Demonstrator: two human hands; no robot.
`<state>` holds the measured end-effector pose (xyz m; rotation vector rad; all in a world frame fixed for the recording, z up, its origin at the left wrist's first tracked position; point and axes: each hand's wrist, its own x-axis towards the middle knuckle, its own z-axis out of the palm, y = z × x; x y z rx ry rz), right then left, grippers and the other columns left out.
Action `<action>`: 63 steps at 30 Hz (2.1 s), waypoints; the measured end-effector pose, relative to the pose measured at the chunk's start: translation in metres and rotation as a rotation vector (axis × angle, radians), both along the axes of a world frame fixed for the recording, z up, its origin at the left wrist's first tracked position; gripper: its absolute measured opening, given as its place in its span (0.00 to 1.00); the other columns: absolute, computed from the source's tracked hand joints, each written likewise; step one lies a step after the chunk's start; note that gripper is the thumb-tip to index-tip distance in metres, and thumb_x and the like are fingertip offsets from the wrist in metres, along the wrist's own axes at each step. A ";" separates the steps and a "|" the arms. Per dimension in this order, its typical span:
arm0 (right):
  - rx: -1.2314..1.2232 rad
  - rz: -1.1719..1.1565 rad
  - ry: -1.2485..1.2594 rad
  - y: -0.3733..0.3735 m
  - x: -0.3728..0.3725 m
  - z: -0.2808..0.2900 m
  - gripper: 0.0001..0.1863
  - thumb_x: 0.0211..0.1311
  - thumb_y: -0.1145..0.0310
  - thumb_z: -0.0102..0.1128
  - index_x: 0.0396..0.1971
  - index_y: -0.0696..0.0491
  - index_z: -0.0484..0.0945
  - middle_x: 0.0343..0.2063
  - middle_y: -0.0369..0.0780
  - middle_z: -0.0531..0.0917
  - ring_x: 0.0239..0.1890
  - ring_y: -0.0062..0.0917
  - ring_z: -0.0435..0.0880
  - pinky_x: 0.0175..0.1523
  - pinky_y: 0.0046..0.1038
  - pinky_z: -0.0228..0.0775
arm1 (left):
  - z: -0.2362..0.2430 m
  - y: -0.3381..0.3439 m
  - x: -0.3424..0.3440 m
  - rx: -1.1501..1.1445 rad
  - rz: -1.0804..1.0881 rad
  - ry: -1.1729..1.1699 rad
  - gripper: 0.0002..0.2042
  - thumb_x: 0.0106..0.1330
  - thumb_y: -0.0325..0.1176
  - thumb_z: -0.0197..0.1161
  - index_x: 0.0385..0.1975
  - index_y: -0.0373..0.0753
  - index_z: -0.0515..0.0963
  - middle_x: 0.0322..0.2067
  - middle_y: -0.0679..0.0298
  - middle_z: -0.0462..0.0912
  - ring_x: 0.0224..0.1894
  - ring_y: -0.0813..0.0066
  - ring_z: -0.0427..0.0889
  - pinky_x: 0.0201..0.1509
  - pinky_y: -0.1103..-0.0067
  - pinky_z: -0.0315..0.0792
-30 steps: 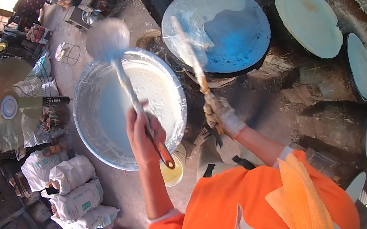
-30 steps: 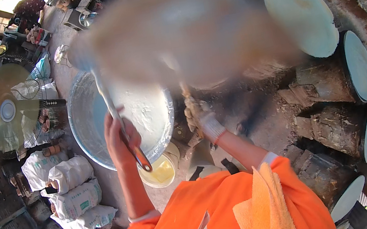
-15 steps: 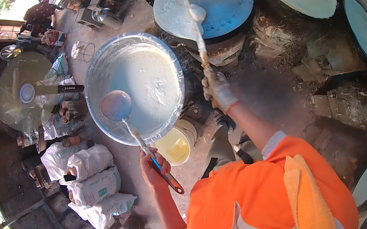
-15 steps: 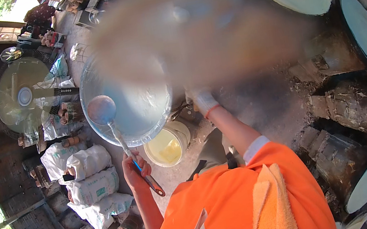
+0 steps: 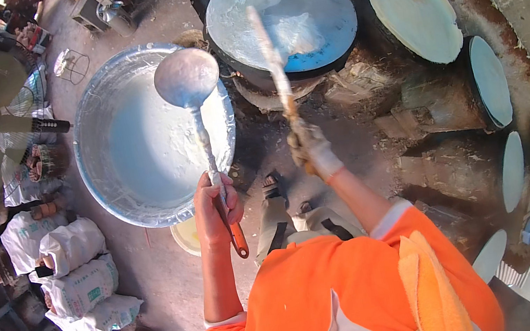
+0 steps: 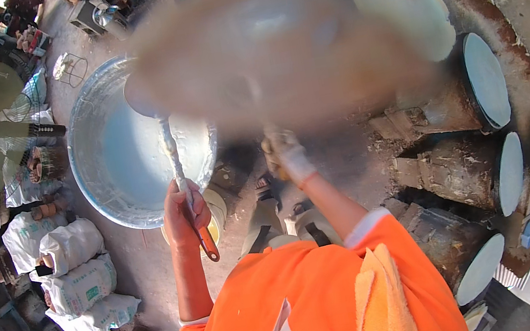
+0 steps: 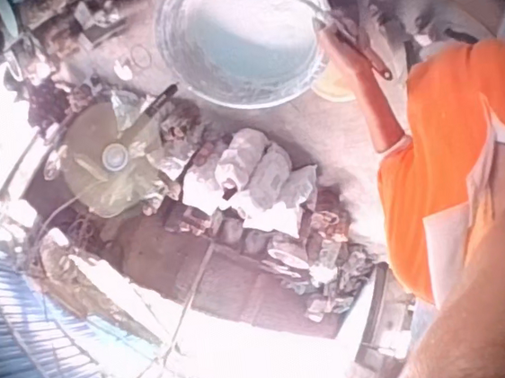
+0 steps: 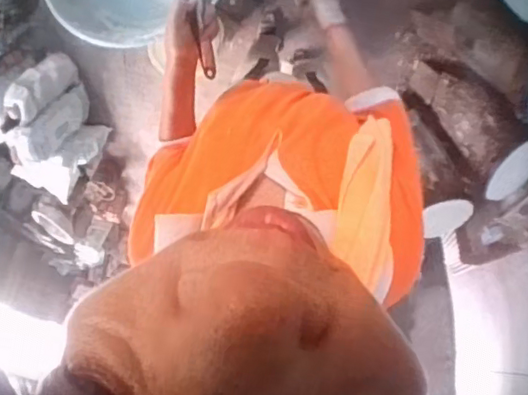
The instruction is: The person scoops batter from a large metal bowl using a ladle and pours it onto several hot, round griddles. They use a wooden stick to spread the batter into thin, circular crepes. The person flips the crepes and stacks the cooked ones on a nearby surface.
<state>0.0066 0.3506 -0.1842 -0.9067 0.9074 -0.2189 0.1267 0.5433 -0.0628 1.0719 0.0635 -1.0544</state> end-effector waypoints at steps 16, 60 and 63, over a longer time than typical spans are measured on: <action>-0.359 0.413 0.069 -0.079 -0.053 -0.003 0.25 0.59 0.44 0.47 0.16 0.50 0.71 0.10 0.31 0.70 0.10 0.16 0.66 0.16 0.22 0.57 | 0.029 -0.093 -0.052 0.168 0.146 -0.254 0.12 0.53 0.17 0.54 0.35 0.39 0.67 0.19 0.70 0.68 0.10 0.87 0.57 0.12 0.87 0.51; -1.462 0.501 0.488 -0.326 -0.062 0.026 0.18 0.63 0.58 0.40 0.30 0.56 0.75 0.24 0.44 0.80 0.30 0.36 0.79 0.35 0.36 0.70 | 0.023 -0.221 -0.086 0.351 -0.076 -0.268 0.12 0.68 0.37 0.43 0.24 0.39 0.67 0.07 0.68 0.63 0.04 0.83 0.55 0.08 0.85 0.48; -1.356 0.383 0.722 -0.331 0.008 0.068 0.15 0.63 0.60 0.40 0.32 0.52 0.76 0.26 0.46 0.80 0.34 0.37 0.79 0.38 0.36 0.71 | 0.012 -0.210 -0.072 0.365 -0.113 -0.295 0.12 0.68 0.35 0.42 0.23 0.39 0.66 0.07 0.70 0.62 0.04 0.84 0.57 0.08 0.86 0.48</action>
